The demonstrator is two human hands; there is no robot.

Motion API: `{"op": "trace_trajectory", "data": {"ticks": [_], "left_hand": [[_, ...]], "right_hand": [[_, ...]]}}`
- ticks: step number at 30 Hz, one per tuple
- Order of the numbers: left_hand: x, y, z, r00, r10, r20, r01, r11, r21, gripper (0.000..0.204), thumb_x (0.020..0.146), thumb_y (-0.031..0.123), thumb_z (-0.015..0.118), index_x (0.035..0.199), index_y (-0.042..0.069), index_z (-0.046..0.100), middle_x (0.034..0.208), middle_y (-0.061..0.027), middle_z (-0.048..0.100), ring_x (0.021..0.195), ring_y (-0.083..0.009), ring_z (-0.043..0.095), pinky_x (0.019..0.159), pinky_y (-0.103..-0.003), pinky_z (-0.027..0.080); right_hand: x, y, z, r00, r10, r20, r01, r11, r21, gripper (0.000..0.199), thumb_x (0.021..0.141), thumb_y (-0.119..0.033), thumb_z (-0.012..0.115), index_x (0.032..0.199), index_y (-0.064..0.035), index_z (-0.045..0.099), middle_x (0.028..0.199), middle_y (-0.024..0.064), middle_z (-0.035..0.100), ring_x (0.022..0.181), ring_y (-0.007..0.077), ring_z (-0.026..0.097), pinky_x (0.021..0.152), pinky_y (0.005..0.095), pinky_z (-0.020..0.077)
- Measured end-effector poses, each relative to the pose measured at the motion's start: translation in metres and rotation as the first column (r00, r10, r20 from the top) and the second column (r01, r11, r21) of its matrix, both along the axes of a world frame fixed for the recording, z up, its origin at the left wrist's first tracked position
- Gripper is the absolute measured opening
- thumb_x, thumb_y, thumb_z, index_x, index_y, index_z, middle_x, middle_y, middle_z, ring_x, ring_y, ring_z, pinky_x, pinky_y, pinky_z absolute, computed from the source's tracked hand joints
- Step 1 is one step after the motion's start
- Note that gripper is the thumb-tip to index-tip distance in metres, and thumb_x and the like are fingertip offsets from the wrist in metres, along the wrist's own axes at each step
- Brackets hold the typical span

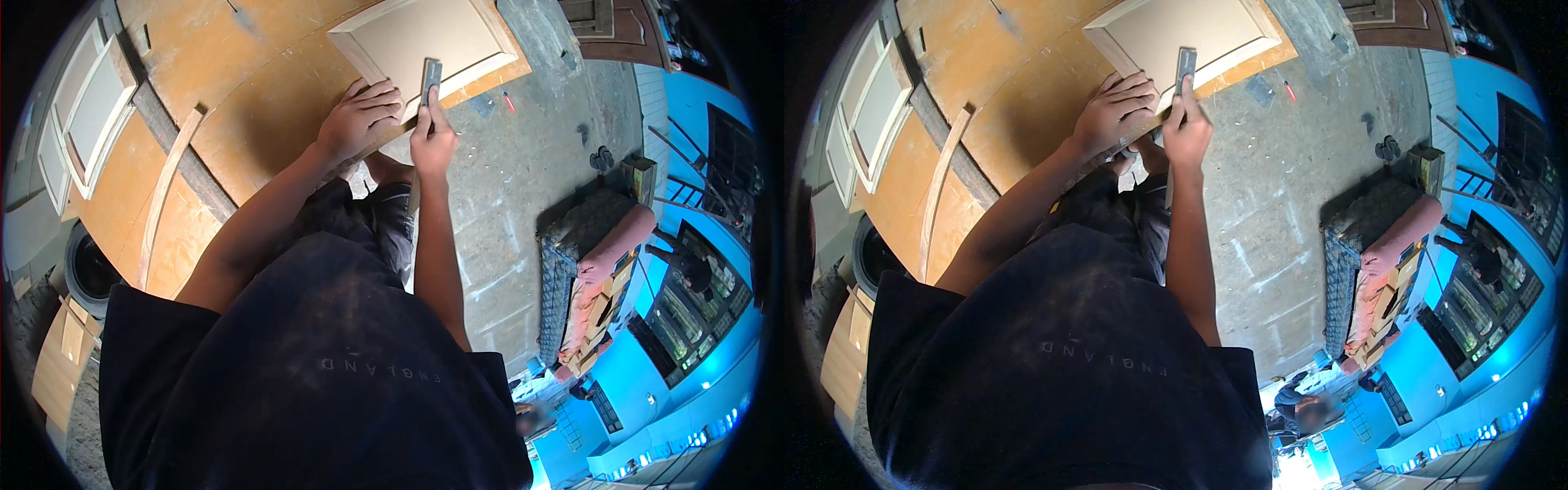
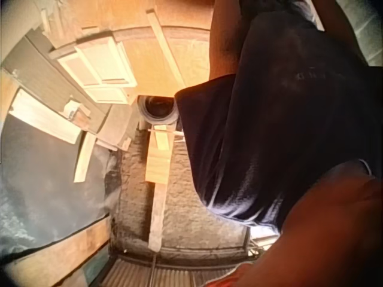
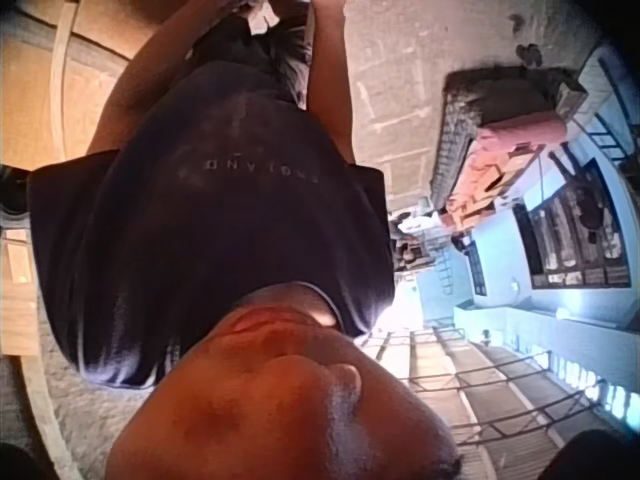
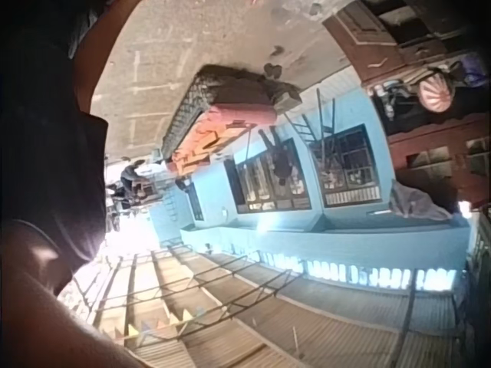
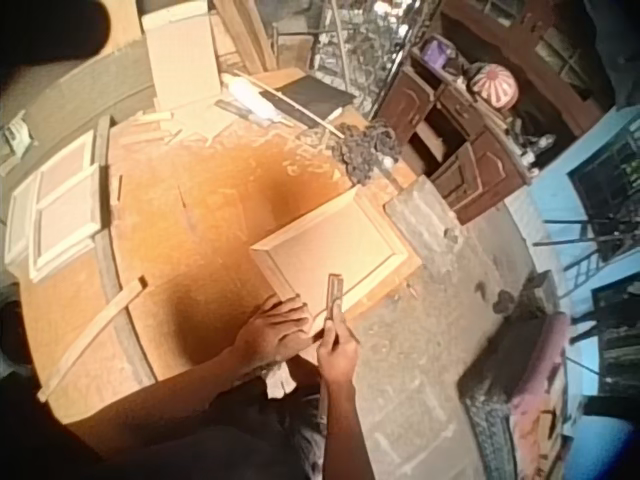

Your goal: Assembling and fitting pieces of a wooden frame using a scraping tool.

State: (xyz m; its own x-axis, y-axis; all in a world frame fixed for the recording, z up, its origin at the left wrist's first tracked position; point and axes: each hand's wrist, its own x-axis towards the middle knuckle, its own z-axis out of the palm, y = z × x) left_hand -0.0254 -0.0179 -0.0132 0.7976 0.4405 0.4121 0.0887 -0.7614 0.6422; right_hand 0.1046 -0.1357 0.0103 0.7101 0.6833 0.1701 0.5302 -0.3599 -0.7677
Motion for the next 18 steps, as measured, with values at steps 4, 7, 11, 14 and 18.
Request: {"op": "trace_trajectory", "data": {"ticks": [4,7,11,14,18], "left_hand": [[-0.002,0.003,0.001,1.000,0.005,-0.013,-0.005,1.000,-0.008,0.024,0.089,0.021,0.070,0.107,0.006,0.073,0.124,-0.0063,0.069,0.129,-0.0262,0.056,0.111,-0.042,0.038],[-0.001,0.002,0.000,1.000,-0.014,0.015,0.014,0.999,-0.042,0.024,0.089,0.021,0.070,0.107,0.006,0.073,0.125,-0.0066,0.068,0.129,-0.0264,0.055,0.111,-0.042,0.037],[0.000,0.001,0.003,1.000,-0.022,0.001,0.022,1.000,-0.005,0.023,0.089,0.020,0.070,0.108,0.006,0.072,0.126,-0.0068,0.067,0.130,-0.0262,0.055,0.111,-0.043,0.037],[0.001,0.002,0.003,1.000,-0.010,0.005,0.010,1.000,-0.010,0.023,0.090,0.019,0.069,0.108,0.007,0.072,0.126,-0.0068,0.067,0.130,-0.0262,0.055,0.111,-0.043,0.037],[0.005,-0.004,0.011,0.996,-0.002,-0.085,0.004,1.000,0.030,0.032,0.089,0.028,0.069,0.116,0.009,0.069,0.131,-0.0055,0.065,0.132,-0.0260,0.053,0.114,-0.051,0.031]], "right_hand": [[-0.038,-0.043,0.002,0.993,-0.002,-0.117,-0.002,0.999,-0.041,0.036,0.099,-0.010,0.056,0.133,-0.0002,0.062,0.121,0.0240,0.068,0.102,0.0345,0.072,0.082,0.0378,0.0559],[-0.039,-0.048,0.000,0.993,-0.007,-0.114,0.003,0.999,-0.036,0.036,0.100,-0.010,0.056,0.133,0.0015,0.062,0.124,0.0252,0.066,0.106,0.0354,0.071,0.084,0.0378,0.0552],[-0.001,-0.002,0.003,0.992,-0.039,-0.123,0.036,0.999,-0.023,0.037,0.099,-0.014,0.056,0.134,-0.0027,0.062,0.124,0.0223,0.067,0.104,0.0343,0.071,0.086,0.0387,0.0558],[0.012,0.013,0.002,0.997,-0.058,-0.057,0.059,0.998,0.016,0.038,0.097,-0.012,0.055,0.132,-0.0015,0.063,0.117,0.0243,0.068,0.099,0.0404,0.070,0.085,0.0426,0.0551],[0.012,-0.001,-0.018,0.987,-0.136,0.087,0.122,0.982,0.146,0.039,0.100,-0.015,0.058,0.137,-0.0023,0.060,0.108,0.0140,0.075,0.088,0.0235,0.074,0.076,0.0334,0.0553]]}}
